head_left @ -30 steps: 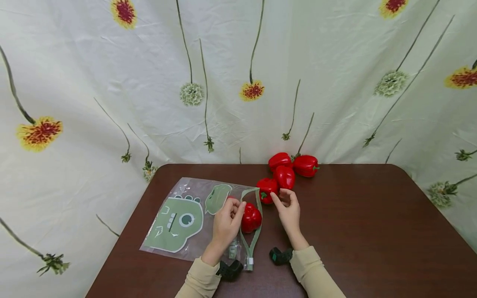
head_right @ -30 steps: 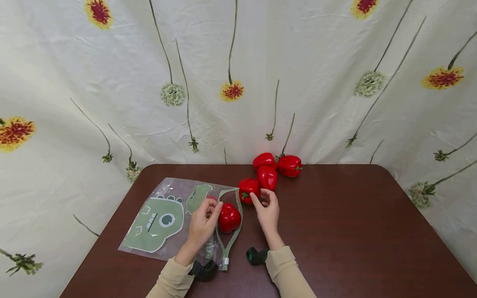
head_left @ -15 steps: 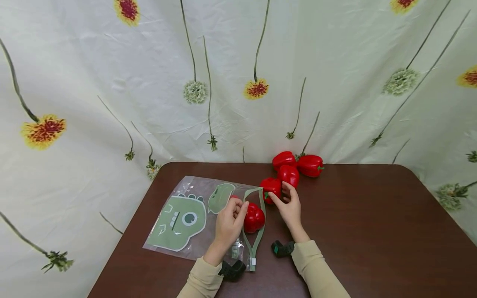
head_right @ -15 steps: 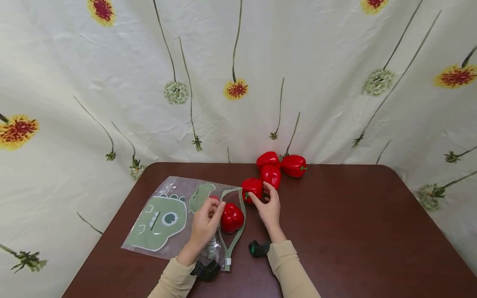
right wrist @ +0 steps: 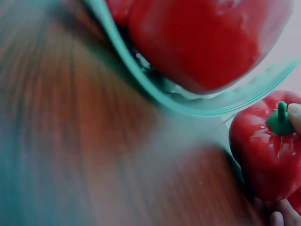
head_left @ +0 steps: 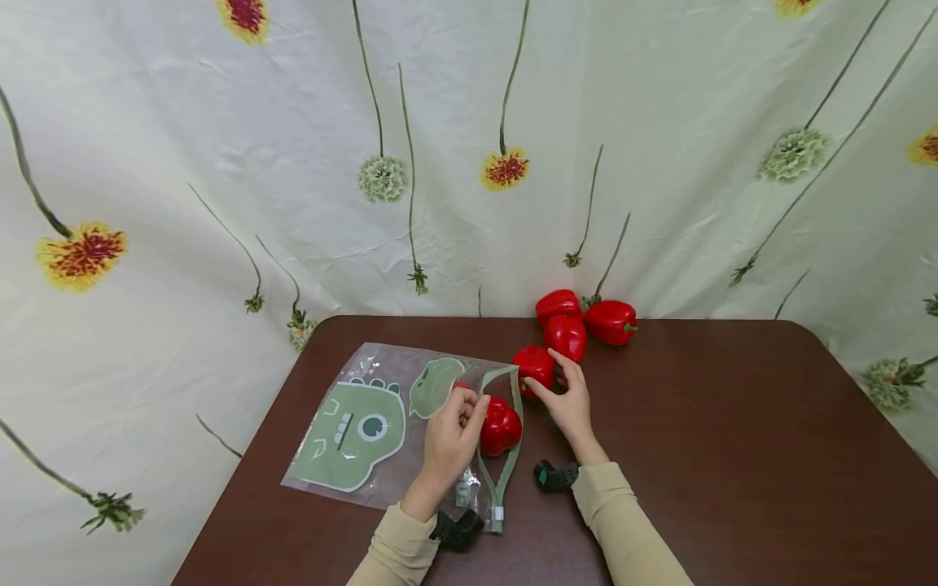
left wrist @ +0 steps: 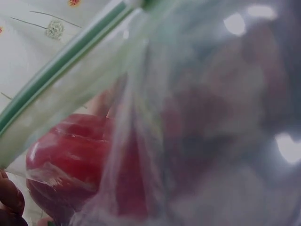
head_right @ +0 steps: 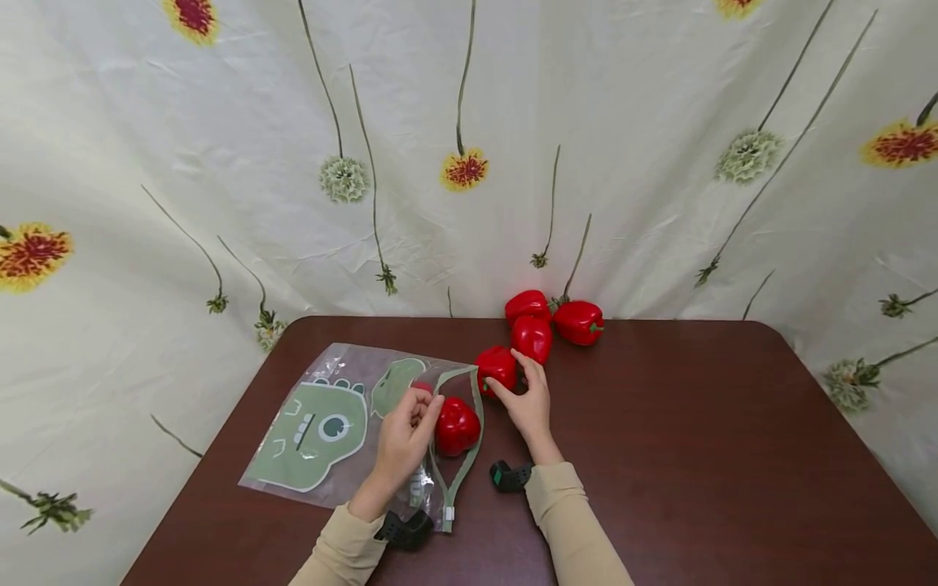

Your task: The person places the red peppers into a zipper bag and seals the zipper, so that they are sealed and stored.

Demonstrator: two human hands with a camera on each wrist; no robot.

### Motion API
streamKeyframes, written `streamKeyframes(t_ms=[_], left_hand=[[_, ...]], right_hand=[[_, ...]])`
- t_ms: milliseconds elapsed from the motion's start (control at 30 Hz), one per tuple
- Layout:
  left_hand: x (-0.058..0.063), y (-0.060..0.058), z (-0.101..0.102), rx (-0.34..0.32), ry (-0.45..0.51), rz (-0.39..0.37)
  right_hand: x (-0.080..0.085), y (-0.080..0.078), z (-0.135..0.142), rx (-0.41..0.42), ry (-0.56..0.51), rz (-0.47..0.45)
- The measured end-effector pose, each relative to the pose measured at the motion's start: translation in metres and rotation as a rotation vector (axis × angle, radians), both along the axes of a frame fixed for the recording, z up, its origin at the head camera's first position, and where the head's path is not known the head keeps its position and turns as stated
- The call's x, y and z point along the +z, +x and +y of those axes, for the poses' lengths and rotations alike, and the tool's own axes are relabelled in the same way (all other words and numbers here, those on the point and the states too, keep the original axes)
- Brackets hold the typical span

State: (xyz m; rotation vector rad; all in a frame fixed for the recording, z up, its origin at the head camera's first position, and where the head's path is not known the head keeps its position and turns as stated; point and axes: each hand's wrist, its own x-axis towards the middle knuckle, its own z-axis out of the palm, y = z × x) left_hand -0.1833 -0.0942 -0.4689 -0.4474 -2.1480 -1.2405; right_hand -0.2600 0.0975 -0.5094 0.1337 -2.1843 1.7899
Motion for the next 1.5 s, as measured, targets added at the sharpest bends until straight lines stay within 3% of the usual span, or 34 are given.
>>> streamKeyframes(t_ms=[200, 433, 800, 1167, 1500], left_hand=[[-0.001, 0.0, 0.0, -0.006, 0.002, 0.0], [-0.001, 0.0, -0.001, -0.006, 0.001, 0.001], [-0.001, -0.001, -0.001, -0.006, -0.002, 0.017], [-0.001, 0.0, 0.0, -0.003, 0.001, 0.007], [0.0, 0.001, 0.001, 0.001, -0.008, 0.005]], right_hand=[[0.004, 0.005, 0.003, 0.05, -0.048, -0.018], [0.033, 0.028, 0.004, 0.128, -0.073, -0.044], [0.036, 0.04, 0.018, 0.249, -0.003, -0.096], [0.039, 0.055, 0.032, 0.234, 0.008, -0.009], [0.039, 0.071, 0.031, 0.283, -0.005, 0.095]])
